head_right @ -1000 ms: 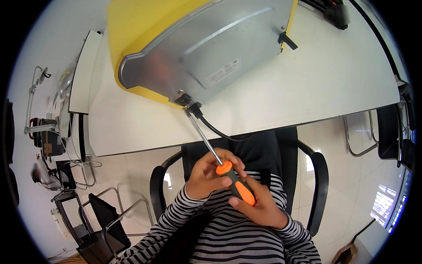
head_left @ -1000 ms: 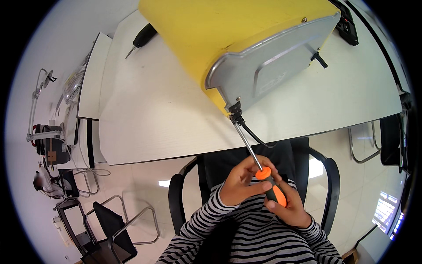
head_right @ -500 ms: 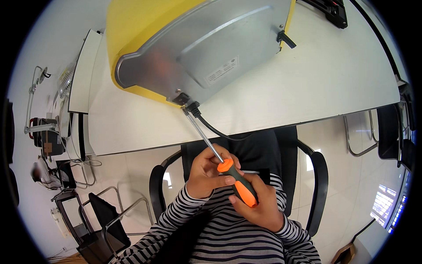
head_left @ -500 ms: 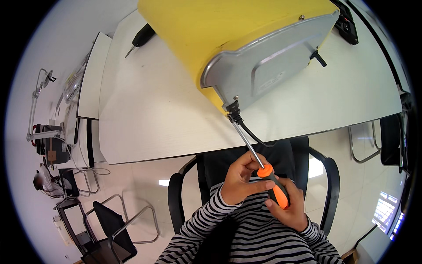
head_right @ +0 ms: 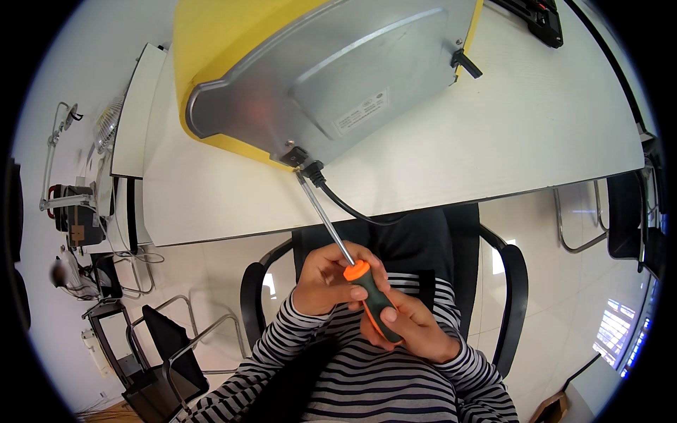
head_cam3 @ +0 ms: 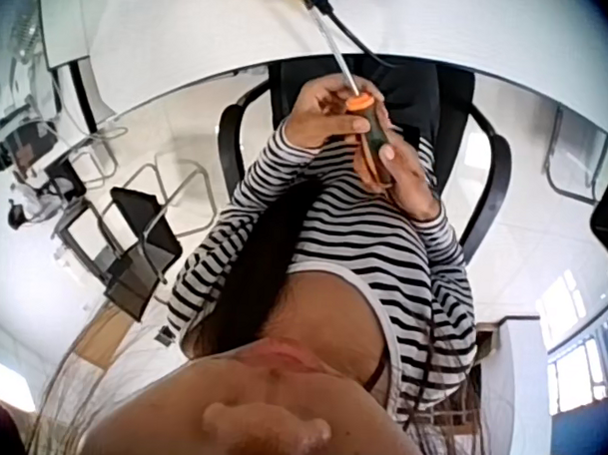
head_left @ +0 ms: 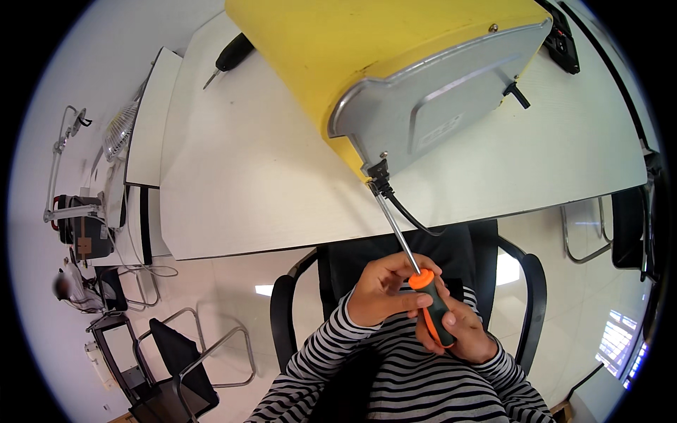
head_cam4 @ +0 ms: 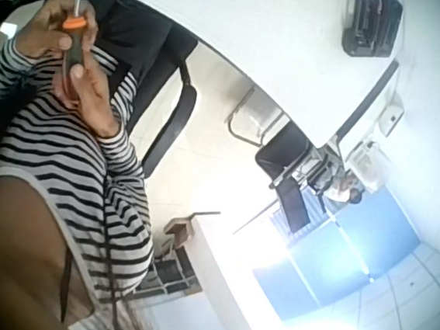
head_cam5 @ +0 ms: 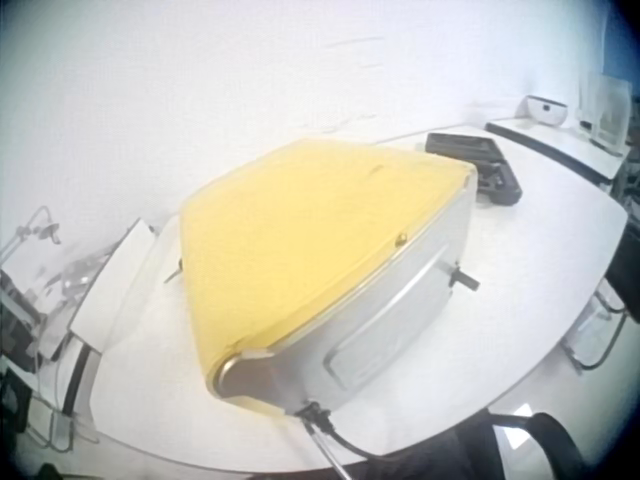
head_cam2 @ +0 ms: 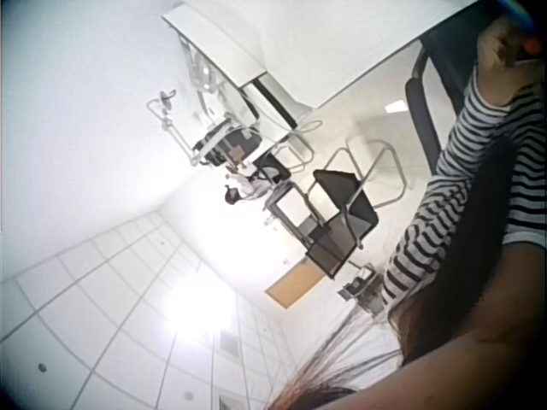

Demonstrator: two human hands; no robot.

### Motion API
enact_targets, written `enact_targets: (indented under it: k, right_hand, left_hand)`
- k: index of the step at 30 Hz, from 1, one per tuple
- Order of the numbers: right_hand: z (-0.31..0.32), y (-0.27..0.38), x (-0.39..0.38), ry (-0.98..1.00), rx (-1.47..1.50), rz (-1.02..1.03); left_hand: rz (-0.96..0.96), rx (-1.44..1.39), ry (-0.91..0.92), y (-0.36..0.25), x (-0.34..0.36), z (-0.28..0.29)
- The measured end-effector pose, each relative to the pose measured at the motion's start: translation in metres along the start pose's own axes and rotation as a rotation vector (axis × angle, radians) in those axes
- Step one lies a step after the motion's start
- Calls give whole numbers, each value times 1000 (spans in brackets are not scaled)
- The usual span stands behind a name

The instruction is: The person uses a screwdriver to remove screws from the back panel of a yellow appliance. They rotate the device to access different screws and continue unscrewing them throughout the clip.

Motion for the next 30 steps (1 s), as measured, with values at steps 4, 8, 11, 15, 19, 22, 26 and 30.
enact_targets:
  k: [4, 8, 11, 15, 19, 22, 26, 30]
  right_hand:
    - [0, 16, 1, -180, -671, 197]
    - [2, 14, 1, -200, -911, 228]
    - [5, 2, 0, -163, -425, 52]
    - [-4, -9, -1, 90, 249, -196]
    - [-5, -10, -2, 103, 410, -206]
    - [1, 0, 2, 57, 181, -135]
    - [0, 16, 2, -178, -626, 124]
    - [-1, 14, 2, -231, -865, 111]
  left_hand:
    - [-15, 50, -107, 8, 1, 7]
    - [-13, 63, -118, 8, 1, 9]
    - [0, 12, -37, 0, 1, 3]
    - [33, -11, 68, -8, -5, -5]
    - [5, 92, 48, -6, -5, 0]
    - [20, 165, -31, -5, -4, 3]
    - [-14, 137, -134, 2, -2, 8]
    - [-32, 146, -135, 8, -3, 13]
Point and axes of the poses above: each hand's wrist, its own x-axis towards the middle knuckle, its own z-axis out of the back of the hand, y = z × x, the point moved 6 cm from there along x, towards the middle knuckle, and after that the axes turned 7 degrees about x, right-handed, at the moved point
